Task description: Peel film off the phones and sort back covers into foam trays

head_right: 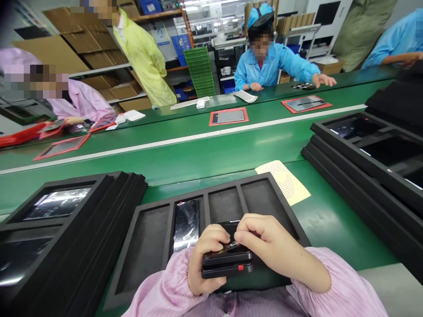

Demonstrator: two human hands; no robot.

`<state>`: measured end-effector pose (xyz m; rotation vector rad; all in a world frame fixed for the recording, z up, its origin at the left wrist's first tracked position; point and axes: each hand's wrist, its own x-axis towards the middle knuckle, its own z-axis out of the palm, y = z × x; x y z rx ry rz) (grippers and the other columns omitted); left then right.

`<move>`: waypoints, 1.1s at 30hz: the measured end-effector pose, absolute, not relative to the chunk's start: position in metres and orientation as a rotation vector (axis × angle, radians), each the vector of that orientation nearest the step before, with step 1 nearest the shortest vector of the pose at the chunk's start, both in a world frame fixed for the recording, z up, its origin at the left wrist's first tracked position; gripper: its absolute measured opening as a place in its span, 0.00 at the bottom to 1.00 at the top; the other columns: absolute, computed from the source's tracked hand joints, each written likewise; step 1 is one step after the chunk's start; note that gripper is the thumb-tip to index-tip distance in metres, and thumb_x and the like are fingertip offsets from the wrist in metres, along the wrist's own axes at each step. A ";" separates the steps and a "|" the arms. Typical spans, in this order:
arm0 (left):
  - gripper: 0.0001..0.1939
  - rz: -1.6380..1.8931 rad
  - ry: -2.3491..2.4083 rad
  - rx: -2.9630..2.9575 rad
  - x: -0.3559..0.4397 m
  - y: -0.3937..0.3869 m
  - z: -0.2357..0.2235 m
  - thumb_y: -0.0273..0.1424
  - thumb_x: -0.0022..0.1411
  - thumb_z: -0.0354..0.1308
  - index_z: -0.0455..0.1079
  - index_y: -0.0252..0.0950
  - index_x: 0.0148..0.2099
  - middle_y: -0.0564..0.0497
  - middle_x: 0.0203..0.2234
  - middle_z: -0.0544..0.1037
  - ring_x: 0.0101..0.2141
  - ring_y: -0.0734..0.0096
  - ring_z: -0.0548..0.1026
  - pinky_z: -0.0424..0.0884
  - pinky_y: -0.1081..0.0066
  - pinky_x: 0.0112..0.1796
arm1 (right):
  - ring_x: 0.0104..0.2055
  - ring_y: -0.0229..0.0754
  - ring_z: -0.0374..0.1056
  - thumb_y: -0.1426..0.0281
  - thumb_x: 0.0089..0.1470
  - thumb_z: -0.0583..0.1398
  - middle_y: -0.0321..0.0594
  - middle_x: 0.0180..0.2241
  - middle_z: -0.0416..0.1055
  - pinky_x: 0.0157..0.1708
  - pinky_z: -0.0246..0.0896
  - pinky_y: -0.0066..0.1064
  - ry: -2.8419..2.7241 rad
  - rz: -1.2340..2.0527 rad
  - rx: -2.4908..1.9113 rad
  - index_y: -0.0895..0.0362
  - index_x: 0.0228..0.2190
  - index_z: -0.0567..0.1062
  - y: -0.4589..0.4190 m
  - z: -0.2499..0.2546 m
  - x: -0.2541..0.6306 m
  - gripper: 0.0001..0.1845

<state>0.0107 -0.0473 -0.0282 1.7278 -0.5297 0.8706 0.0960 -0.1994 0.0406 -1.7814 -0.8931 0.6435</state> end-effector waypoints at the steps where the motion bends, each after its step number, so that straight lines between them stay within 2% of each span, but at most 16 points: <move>1: 0.19 0.869 -0.539 1.725 0.010 -0.047 -0.029 0.46 0.60 0.53 0.61 0.37 0.44 0.47 0.31 0.71 0.30 0.67 0.71 0.70 0.67 0.32 | 0.24 0.36 0.61 0.64 0.55 0.52 0.35 0.21 0.64 0.24 0.55 0.26 -0.889 0.651 -1.781 0.56 0.19 0.64 -0.199 0.040 0.096 0.16; 11: 0.17 0.888 -0.570 1.742 0.008 -0.048 -0.030 0.44 0.61 0.53 0.61 0.36 0.44 0.48 0.31 0.71 0.31 0.69 0.71 0.70 0.68 0.33 | 0.25 0.36 0.60 0.61 0.56 0.54 0.36 0.23 0.64 0.25 0.55 0.27 -0.848 0.726 -1.716 0.57 0.19 0.66 -0.205 0.041 0.092 0.18; 17: 0.17 0.877 -0.452 1.718 0.011 -0.049 -0.027 0.45 0.61 0.53 0.61 0.37 0.43 0.49 0.31 0.71 0.32 0.69 0.70 0.70 0.69 0.33 | 0.23 0.33 0.58 0.62 0.52 0.58 0.39 0.31 0.65 0.22 0.55 0.27 -0.854 0.833 -1.641 0.56 0.27 0.74 -0.211 0.046 0.098 0.10; 25: 0.15 0.829 -0.284 1.666 0.017 -0.052 -0.022 0.45 0.61 0.54 0.62 0.38 0.41 0.50 0.30 0.70 0.31 0.70 0.69 0.68 0.69 0.32 | 0.18 0.28 0.56 0.63 0.47 0.58 0.35 0.28 0.61 0.15 0.50 0.23 -0.735 0.909 -1.678 0.58 0.23 0.71 -0.198 0.055 0.109 0.10; 33: 0.15 0.827 -0.261 1.675 0.019 -0.051 -0.021 0.45 0.60 0.55 0.62 0.38 0.40 0.51 0.29 0.70 0.30 0.70 0.69 0.67 0.69 0.31 | 0.17 0.30 0.53 0.65 0.44 0.56 0.34 0.22 0.60 0.15 0.49 0.23 -0.775 0.791 -1.814 0.57 0.17 0.66 -0.188 0.054 0.109 0.10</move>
